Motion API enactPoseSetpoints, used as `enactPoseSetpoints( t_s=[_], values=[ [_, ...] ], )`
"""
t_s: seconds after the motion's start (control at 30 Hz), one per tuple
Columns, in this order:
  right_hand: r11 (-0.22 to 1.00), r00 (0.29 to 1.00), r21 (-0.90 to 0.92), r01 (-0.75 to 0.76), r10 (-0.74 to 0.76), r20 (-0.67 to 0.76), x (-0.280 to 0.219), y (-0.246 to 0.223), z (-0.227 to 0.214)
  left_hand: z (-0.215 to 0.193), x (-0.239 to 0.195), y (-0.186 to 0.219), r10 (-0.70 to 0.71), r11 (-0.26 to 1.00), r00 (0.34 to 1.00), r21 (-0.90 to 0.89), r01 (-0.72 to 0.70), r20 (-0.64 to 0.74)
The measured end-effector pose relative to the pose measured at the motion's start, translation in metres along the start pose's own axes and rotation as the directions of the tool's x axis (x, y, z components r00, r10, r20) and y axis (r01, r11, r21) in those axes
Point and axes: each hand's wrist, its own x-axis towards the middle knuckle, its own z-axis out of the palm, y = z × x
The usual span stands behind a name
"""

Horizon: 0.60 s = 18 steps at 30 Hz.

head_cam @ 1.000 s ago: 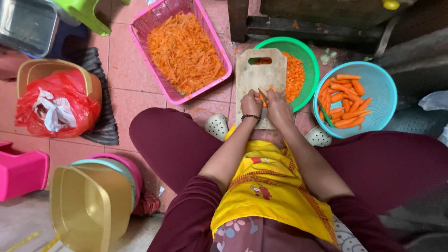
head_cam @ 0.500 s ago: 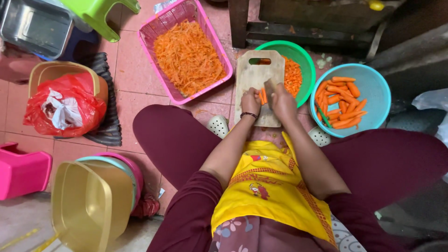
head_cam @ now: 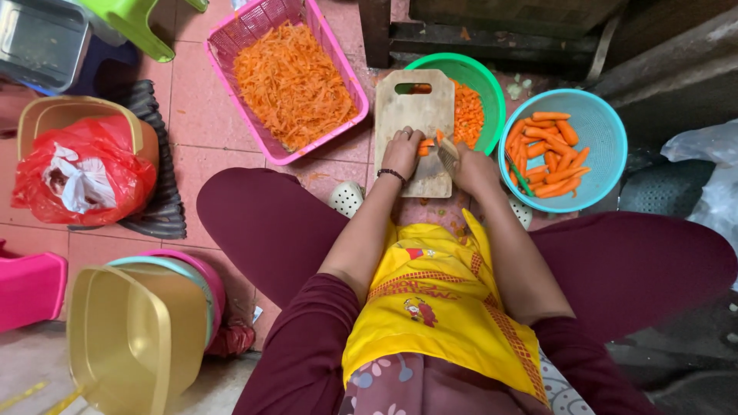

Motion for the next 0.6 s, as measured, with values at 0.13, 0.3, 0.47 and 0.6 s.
enactPoseSetpoints(
  t_s=[0.13, 0.3, 0.47, 0.6],
  values=[
    [0.995, 1.000, 0.101, 0.004, -0.004, -0.001, -0.021, -0.031, -0.028, -0.007, -0.004, 0.004, -0.047, 0.992, 0.999, -0.116, 0.049, 0.025],
    [0.991, 1.000, 0.135, 0.028, -0.027, -0.014, -0.021, -0.038, -0.027, -0.019, -0.013, 0.014, -0.071, 0.974, 0.997, -0.215, 0.073, 0.021],
    [0.993, 1.000, 0.116, 0.016, -0.016, 0.003, -0.016, -0.040, -0.025, -0.027, -0.016, 0.012, -0.143, 0.934, 0.989, -0.326, 0.145, 0.032],
    [0.991, 0.999, 0.130, 0.034, -0.033, -0.014, -0.020, -0.042, -0.027, -0.025, -0.014, 0.006, -0.228, 0.925, 0.973, -0.301, 0.231, 0.047]
  ],
)
